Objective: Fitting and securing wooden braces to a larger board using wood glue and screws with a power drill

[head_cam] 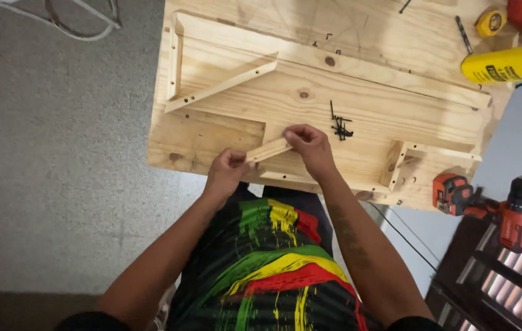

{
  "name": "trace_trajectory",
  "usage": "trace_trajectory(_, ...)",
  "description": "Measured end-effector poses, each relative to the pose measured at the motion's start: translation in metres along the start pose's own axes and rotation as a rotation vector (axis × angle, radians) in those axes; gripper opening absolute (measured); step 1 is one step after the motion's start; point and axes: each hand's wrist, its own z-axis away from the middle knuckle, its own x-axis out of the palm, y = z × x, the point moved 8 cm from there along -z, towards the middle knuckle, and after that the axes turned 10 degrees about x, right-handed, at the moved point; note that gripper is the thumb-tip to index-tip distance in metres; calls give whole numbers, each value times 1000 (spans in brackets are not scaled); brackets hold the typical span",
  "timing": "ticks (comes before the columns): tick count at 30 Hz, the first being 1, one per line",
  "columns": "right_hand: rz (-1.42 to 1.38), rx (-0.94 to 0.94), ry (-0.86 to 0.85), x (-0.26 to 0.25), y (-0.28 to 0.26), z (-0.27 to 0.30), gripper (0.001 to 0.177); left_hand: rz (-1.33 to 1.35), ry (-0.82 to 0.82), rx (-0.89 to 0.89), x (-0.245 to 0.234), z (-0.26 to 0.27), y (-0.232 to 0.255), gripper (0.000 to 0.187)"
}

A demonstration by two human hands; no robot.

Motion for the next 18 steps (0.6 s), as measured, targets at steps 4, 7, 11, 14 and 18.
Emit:
trace_trajectory(4, -65, -94, 28, 9, -11, 2, 31, 86, -47, 21, 22, 7, -23, 53)
trace_trajectory(7, -91, -128, 49, 23, -36, -3, 34, 117, -81, 64, 22, 14, 13, 51)
trace_trajectory(11, 59, -153, 28, 39, -41, -23, 28, 106, -74, 76, 16, 21, 33, 34)
trace_trajectory(14, 92, -141, 7, 50, -54, -23, 23, 120, -68, 128, 19, 16, 40, 37)
trace_trajectory(18, 129, -138, -9, 50, -56, -20, 20, 184, -63, 159, 25, 7, 23, 39)
